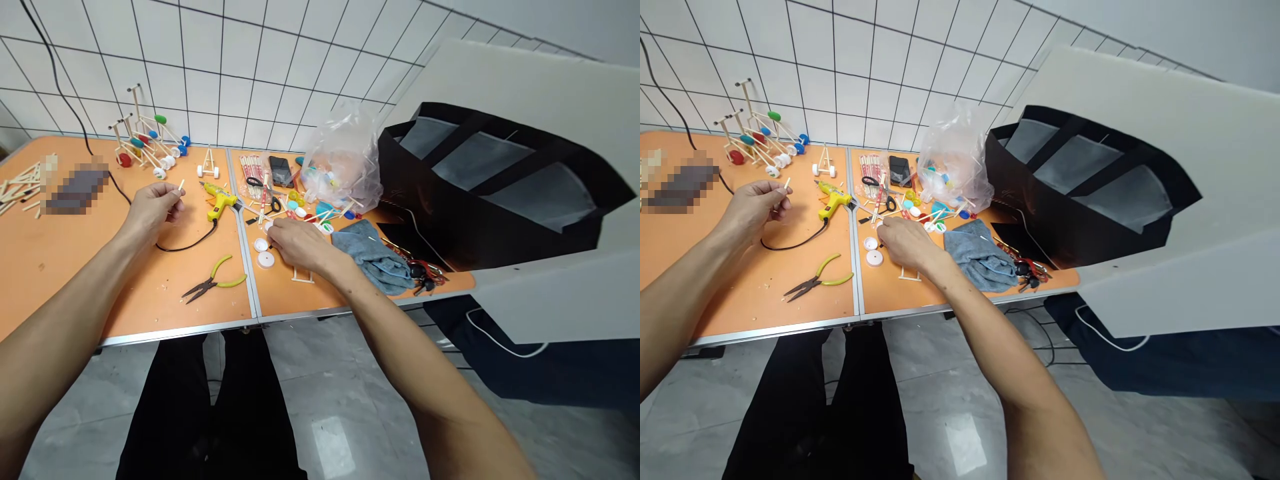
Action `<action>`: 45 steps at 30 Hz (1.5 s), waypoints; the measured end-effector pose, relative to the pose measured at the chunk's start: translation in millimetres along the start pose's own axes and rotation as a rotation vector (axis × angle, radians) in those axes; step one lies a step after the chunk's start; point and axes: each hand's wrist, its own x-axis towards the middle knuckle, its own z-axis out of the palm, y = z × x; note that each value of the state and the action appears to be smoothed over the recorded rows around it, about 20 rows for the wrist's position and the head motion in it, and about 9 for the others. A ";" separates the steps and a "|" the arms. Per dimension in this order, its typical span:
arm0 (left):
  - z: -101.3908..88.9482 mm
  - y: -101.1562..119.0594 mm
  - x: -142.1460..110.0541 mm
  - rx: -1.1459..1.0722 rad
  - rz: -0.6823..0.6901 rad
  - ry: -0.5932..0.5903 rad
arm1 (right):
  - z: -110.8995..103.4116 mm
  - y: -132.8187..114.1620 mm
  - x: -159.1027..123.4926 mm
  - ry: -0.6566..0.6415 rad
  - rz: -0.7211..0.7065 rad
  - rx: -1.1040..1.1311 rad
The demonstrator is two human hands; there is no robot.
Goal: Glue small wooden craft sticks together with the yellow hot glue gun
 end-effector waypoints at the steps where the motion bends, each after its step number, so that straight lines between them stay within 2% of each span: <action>1: 0.3 0.3 -0.5 -0.001 0.001 -0.002 | -0.1 -0.4 -0.9 -0.003 -0.004 -0.006; 6: 1.0 2.7 -2.4 -0.006 0.004 -0.002 | -6.8 1.0 -5.8 0.042 0.017 0.071; 10: 0.5 3.9 -2.5 -0.004 -0.009 -0.018 | -8.3 12.4 -6.2 0.180 0.095 0.248; 12: 0.3 3.6 -2.1 -0.004 -0.012 -0.018 | -5.4 19.2 -4.2 0.265 0.091 0.376; 14: 0.5 2.6 -1.4 -0.011 -0.006 -0.022 | -1.2 23.6 -0.6 0.353 0.071 0.584; 16: 1.4 1.6 -0.8 -0.033 -0.005 -0.040 | 2.4 24.1 4.7 0.393 0.049 0.894; 20: 5.9 1.9 -1.5 -0.131 -0.052 -0.115 | 2.3 13.1 22.5 0.271 -0.050 1.587; 23: 10.2 5.0 -4.4 -0.212 -0.095 -0.171 | -5.4 -0.6 42.4 0.203 -0.119 1.841; 27: 14.4 9.1 -8.9 -0.305 -0.135 -0.210 | -19.9 -17.5 72.9 0.208 -0.176 1.954; 33: 14.6 12.1 -11.3 -0.335 -0.177 -0.307 | -30.6 -31.6 107.6 0.165 -0.223 1.976; 37: 14.1 10.3 -11.5 -0.297 -0.131 -0.358 | -25.9 -37.1 114.6 0.149 -0.252 1.999; 45: 15.3 -0.2 -7.9 -0.190 -0.015 -0.318 | -16.2 -47.6 114.9 0.157 -0.250 2.028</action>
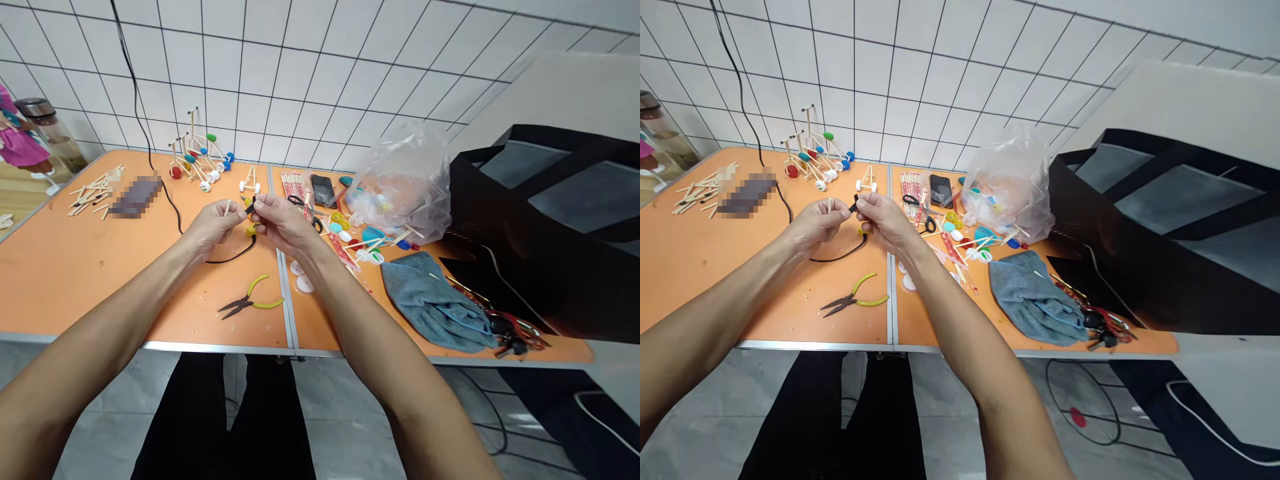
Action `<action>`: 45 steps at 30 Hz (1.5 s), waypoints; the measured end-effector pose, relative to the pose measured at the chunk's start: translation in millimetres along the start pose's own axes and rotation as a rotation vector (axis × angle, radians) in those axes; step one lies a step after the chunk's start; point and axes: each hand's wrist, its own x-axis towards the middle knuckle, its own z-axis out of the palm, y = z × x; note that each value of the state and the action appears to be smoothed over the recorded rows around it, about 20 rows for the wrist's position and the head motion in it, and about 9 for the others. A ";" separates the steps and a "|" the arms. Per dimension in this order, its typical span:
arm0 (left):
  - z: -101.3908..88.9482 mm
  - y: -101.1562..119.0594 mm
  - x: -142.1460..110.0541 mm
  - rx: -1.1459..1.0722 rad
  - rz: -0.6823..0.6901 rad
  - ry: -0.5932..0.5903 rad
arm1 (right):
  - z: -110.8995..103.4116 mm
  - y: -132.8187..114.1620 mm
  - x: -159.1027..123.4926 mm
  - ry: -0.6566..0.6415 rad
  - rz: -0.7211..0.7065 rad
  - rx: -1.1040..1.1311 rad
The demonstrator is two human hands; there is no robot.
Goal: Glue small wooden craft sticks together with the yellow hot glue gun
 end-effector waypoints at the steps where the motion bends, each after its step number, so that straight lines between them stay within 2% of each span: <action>1: -0.2 -0.4 0.4 0.003 0.012 0.008 | -0.3 0.2 -0.1 0.008 -0.009 -0.005; 8: -0.1 1.8 0.0 0.027 0.046 0.058 | -7.0 -2.3 -9.5 0.162 -0.104 -0.155; 17: 6.5 1.7 -6.3 0.081 0.041 0.037 | -0.7 0.0 -12.5 0.153 -0.180 -0.377; 26: 3.3 -0.6 -5.2 0.024 0.015 0.025 | -7.7 -9.9 -18.2 0.342 -0.233 -0.315; 28: 1.5 -0.5 -4.1 0.013 0.013 0.029 | -9.1 -9.3 -17.7 0.334 -0.212 -0.299; 31: 0.2 -0.4 -3.4 -0.008 0.012 0.025 | -4.2 -2.5 -15.8 0.256 -0.172 -0.302; 34: 2.2 -0.4 -4.5 -0.017 0.017 0.012 | 5.4 5.4 -16.1 0.212 -0.199 -0.296; 37: 5.9 0.1 -6.7 -0.019 0.006 -0.003 | 10.4 8.0 -17.5 0.223 -0.238 -0.304; 41: 6.8 3.4 -7.5 -0.033 -0.034 -0.022 | 4.3 3.8 -16.5 0.278 -0.264 -0.294; 45: 1.2 10.1 -4.3 -0.121 -0.043 0.041 | 0.6 -0.6 -17.3 0.241 -0.182 -0.232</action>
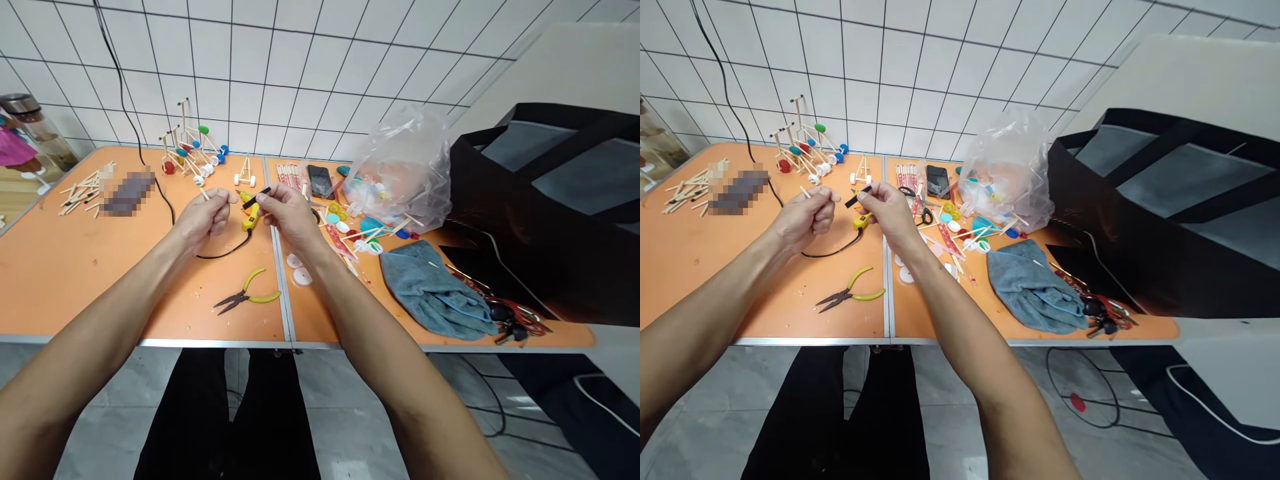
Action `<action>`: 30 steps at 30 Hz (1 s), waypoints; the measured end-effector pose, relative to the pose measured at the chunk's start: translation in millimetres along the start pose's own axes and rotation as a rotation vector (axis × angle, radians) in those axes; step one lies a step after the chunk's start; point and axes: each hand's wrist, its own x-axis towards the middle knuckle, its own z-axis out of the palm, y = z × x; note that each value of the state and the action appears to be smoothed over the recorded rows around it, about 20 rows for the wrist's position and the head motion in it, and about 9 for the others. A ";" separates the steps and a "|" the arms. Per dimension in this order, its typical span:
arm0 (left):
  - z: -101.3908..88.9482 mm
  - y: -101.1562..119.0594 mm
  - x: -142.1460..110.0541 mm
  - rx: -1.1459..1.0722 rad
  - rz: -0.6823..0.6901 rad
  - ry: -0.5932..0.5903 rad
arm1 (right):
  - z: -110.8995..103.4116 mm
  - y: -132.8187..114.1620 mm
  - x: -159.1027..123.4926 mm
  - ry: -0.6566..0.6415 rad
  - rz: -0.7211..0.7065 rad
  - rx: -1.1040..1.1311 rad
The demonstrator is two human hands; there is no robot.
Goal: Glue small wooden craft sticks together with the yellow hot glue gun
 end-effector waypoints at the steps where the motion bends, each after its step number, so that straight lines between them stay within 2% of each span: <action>1: -1.1 1.8 0.7 -0.029 0.000 0.009 | 1.4 -0.7 -1.6 -0.038 0.041 0.015; 5: -0.9 5.0 1.0 -0.122 -0.007 0.004 | 16.0 -0.7 -12.4 -0.270 0.214 0.063; 7: 1.5 4.6 0.0 -0.143 -0.001 -0.002 | 22.7 0.7 -16.6 -0.374 0.252 0.044; 9: 3.1 4.8 -0.6 -0.156 0.016 -0.005 | 24.3 0.5 -18.5 -0.415 0.252 0.010; 13: -2.3 9.5 2.2 -0.164 0.085 0.041 | 8.7 -14.6 -19.3 -0.466 0.238 -0.016; 16: -12.4 11.6 7.4 -0.098 0.124 0.116 | -8.6 -34.9 -20.9 -0.696 0.304 -0.129; 17: -15.7 10.9 9.5 -0.063 0.129 0.136 | -12.8 -40.3 -21.3 -0.719 0.307 -0.206; 18: -18.6 9.6 11.4 -0.024 0.129 0.151 | -15.8 -44.0 -21.4 -0.643 0.269 -0.268; 21: -23.6 2.9 16.0 0.097 0.118 0.173 | -18.2 -44.6 -19.0 -0.280 0.125 -0.367; 23: -24.1 -1.4 17.3 0.154 0.106 0.175 | -16.7 -39.5 -15.7 -0.142 0.079 -0.386; 26: -22.4 -3.9 16.1 0.182 0.091 0.171 | -13.2 -32.0 -11.1 -0.096 0.053 -0.351; 30: -18.0 -1.1 10.3 0.160 0.066 0.130 | -7.7 -26.0 -8.1 -0.154 0.096 -0.284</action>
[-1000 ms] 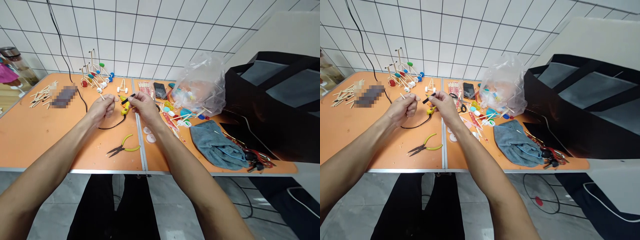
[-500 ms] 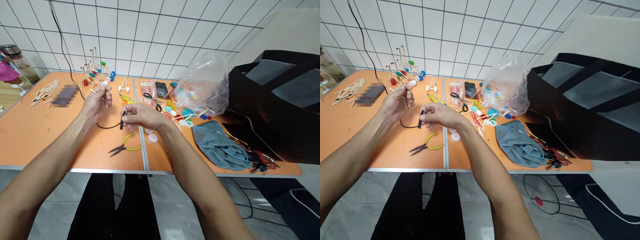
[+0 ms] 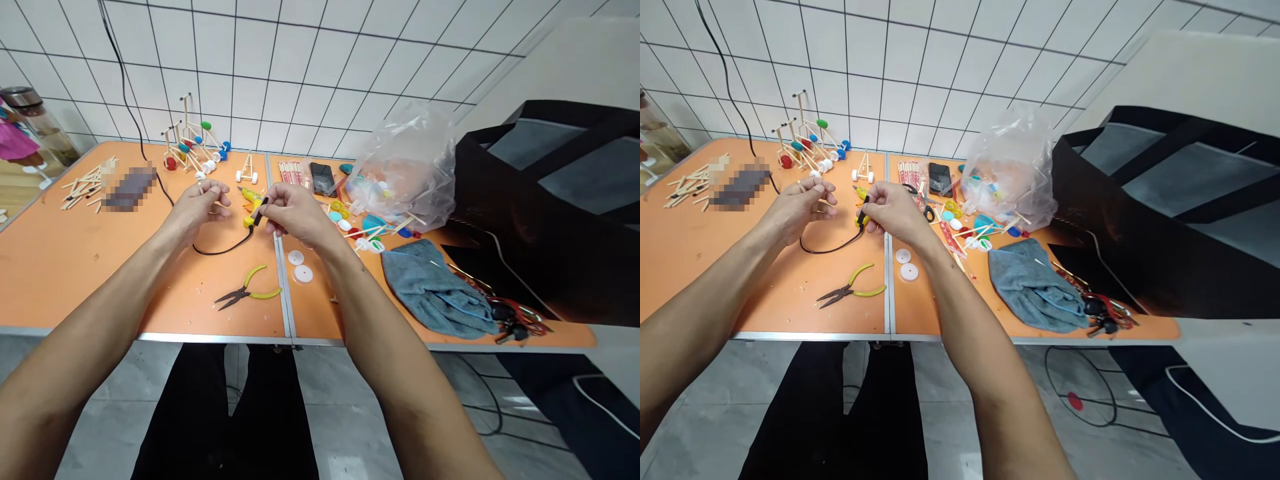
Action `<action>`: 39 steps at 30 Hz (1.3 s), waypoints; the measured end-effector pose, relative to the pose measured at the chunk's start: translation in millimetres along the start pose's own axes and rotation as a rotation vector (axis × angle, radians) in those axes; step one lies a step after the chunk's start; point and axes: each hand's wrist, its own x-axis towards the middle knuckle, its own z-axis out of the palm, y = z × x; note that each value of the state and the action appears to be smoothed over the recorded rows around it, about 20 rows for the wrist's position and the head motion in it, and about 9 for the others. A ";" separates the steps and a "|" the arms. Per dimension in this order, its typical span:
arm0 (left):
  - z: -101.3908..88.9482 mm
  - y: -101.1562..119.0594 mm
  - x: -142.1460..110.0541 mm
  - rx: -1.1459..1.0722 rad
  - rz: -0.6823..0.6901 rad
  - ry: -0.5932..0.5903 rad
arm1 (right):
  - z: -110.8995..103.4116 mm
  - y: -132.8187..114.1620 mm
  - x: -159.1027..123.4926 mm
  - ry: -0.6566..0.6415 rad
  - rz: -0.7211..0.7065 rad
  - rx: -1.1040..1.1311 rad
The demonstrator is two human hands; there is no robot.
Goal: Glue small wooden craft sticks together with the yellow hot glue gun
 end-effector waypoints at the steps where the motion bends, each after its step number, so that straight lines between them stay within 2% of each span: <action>1: 1.0 1.0 -1.7 0.000 -0.004 -0.020 | 1.8 0.7 0.6 -0.016 0.007 0.009; 9: 12.6 0.1 -13.4 0.049 0.072 -0.238 | 16.0 0.5 0.3 -0.008 0.041 0.034; 15: 10.6 -3.7 -13.1 0.272 0.189 -0.361 | 19.8 -3.3 -2.1 0.021 0.087 -0.011; 20: 8.1 -6.7 -10.0 0.569 0.371 -0.307 | 22.2 -5.1 -3.4 0.028 0.101 -0.036; 25: 11.5 -8.4 -11.2 0.733 0.432 -0.196 | 25.8 -3.4 -2.2 0.032 0.113 -0.064; 28: 13.3 -8.2 -11.2 0.627 0.401 -0.169 | 26.0 -1.7 -1.4 0.028 0.090 -0.047; 34: 13.0 -5.2 -9.7 0.163 0.181 -0.171 | 22.1 -2.0 -0.7 0.120 0.095 -0.002; 36: 12.8 -3.6 -9.9 0.082 0.160 -0.174 | 21.5 -1.3 -0.6 0.137 0.090 0.047; 39: 13.2 -2.0 -10.4 0.028 0.151 -0.169 | 22.4 0.6 -1.0 0.094 0.080 0.101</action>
